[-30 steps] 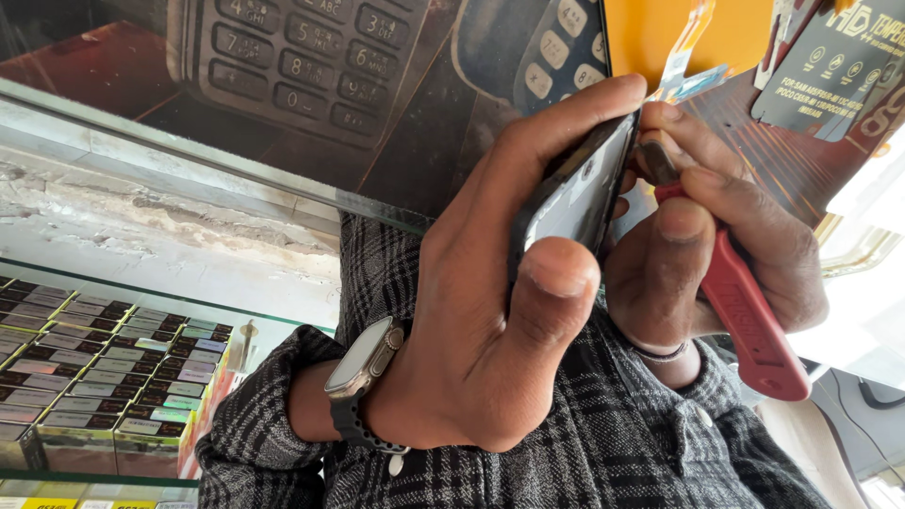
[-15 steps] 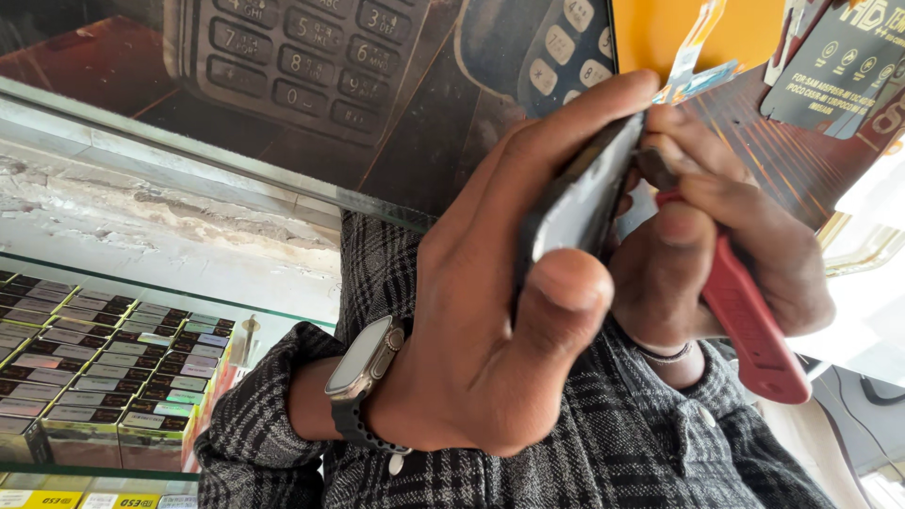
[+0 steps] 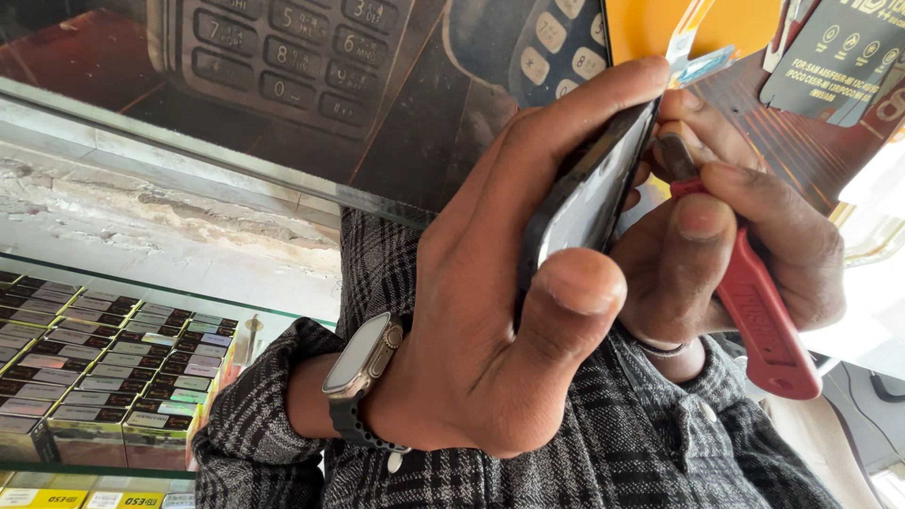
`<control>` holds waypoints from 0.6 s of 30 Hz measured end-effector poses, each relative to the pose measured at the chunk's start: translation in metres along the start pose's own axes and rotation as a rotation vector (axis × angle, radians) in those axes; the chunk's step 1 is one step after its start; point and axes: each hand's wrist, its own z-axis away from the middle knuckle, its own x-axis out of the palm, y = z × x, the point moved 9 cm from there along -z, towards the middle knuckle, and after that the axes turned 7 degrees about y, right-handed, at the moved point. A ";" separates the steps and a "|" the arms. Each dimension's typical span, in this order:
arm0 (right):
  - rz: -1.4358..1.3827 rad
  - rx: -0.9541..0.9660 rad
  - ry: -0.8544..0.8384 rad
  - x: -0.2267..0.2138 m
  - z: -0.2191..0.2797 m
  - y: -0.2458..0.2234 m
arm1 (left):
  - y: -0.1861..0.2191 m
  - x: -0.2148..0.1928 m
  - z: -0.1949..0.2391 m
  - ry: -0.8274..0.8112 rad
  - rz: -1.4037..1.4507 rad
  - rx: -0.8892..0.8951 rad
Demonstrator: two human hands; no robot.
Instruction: The person handles a smartphone, peels a protective film from its screen, and uses a red plastic pry tool to separate the back cover from the frame. The person works at a glass counter with various phone parts and accessories visible.
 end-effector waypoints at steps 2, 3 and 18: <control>0.023 0.007 -0.025 0.003 0.000 -0.003 | -0.001 -0.001 0.001 0.010 -0.013 0.003; 0.038 0.016 -0.040 0.004 0.000 -0.004 | -0.001 -0.002 0.001 0.012 -0.025 0.002; 0.128 0.123 -0.172 0.007 0.001 -0.008 | -0.009 -0.004 -0.002 0.014 -0.074 0.009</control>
